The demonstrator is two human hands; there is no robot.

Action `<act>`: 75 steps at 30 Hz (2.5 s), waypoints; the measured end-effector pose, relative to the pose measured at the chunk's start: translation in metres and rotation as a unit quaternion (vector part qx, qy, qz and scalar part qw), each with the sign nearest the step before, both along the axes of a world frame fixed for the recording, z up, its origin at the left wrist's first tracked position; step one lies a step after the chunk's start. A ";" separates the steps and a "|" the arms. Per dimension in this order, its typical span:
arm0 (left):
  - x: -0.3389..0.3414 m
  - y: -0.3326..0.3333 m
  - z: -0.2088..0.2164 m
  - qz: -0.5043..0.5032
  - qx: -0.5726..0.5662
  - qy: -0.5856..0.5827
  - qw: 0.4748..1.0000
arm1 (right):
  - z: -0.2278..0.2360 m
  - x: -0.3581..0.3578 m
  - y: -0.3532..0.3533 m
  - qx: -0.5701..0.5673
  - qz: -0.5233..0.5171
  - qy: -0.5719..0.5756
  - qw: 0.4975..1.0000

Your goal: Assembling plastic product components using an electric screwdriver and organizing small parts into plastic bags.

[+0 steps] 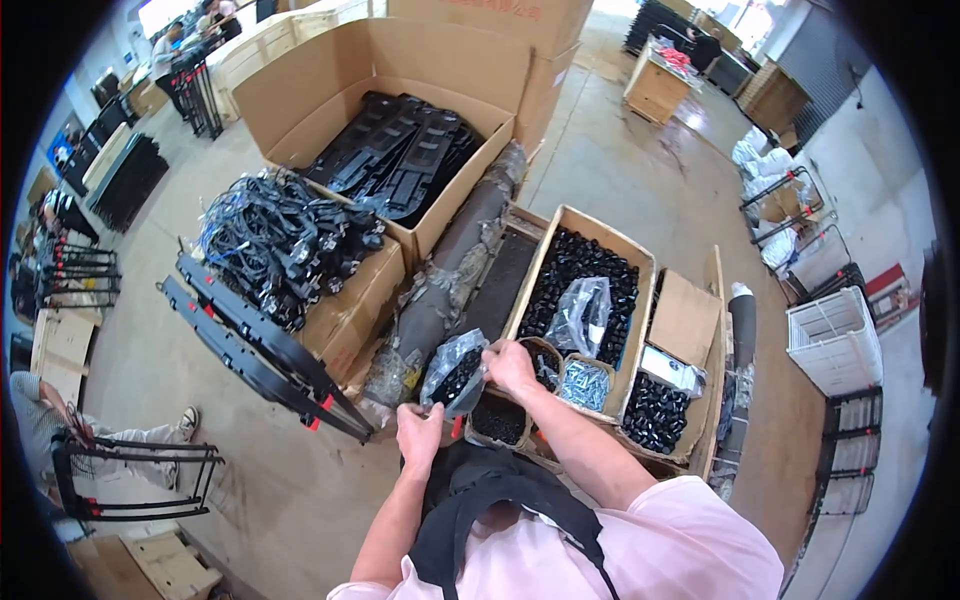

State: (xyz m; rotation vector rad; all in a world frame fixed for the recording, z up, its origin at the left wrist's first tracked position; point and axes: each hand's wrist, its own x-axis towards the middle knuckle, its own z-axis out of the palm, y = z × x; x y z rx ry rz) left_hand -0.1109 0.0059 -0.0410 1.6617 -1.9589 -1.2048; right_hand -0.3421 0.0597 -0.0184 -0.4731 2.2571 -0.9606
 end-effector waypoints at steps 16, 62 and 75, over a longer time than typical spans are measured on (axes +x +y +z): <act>-0.006 -0.014 -0.032 0.190 0.470 0.349 0.788 | -0.023 0.061 0.051 -0.125 -0.098 -0.307 0.938; -0.195 -0.142 0.046 -0.693 -0.029 -0.137 0.708 | -0.096 0.100 0.034 -0.345 -0.390 -0.315 0.793; -0.206 -0.151 0.031 -0.777 -0.249 0.068 0.574 | -0.053 0.113 0.025 -0.139 -0.325 0.107 0.929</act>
